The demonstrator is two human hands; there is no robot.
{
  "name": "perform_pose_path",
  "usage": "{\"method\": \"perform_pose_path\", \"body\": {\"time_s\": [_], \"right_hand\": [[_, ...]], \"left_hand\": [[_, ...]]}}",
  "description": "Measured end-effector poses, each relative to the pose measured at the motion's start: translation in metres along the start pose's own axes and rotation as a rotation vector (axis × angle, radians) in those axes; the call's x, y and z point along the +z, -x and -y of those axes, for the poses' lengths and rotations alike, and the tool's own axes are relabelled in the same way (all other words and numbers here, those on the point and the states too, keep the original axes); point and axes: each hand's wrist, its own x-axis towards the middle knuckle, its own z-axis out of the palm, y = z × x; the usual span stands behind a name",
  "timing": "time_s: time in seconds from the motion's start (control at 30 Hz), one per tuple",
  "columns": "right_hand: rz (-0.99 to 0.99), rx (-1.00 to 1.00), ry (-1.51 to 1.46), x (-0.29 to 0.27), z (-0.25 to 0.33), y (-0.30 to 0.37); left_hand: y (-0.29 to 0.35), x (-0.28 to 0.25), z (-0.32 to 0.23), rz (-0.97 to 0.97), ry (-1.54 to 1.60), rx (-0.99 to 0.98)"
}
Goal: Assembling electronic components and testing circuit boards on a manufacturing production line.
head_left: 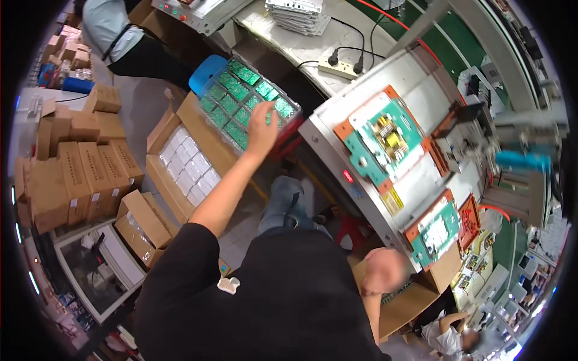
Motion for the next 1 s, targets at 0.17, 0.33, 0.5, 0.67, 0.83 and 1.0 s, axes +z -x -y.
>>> {"method": "perform_pose_path", "body": {"time_s": [0.17,0.33,0.5,0.67,0.83,1.0], "right_hand": [[0.247,0.317,0.063,0.040,0.035,-0.001],[0.324,0.682,0.264,0.083,0.077,-0.021],[0.321,0.707,0.310,0.122,0.080,-0.056],[0.299,0.644,0.255,0.137,0.069,-0.073],[0.142,0.290,0.411,0.148,0.056,-0.098],[0.107,0.125,0.320,0.127,0.060,-0.113]], "left_hand": [[0.005,0.039,0.119,0.260,-0.408,-0.118],[-0.023,0.053,0.165,0.476,-0.684,-0.036],[-0.056,0.029,0.185,0.485,-0.240,-0.406],[-0.072,-0.024,0.163,0.192,0.833,-0.966],[-0.085,-0.079,0.015,0.429,1.144,-0.810],[-0.075,-0.100,-0.098,1.061,0.954,-0.559]]}}
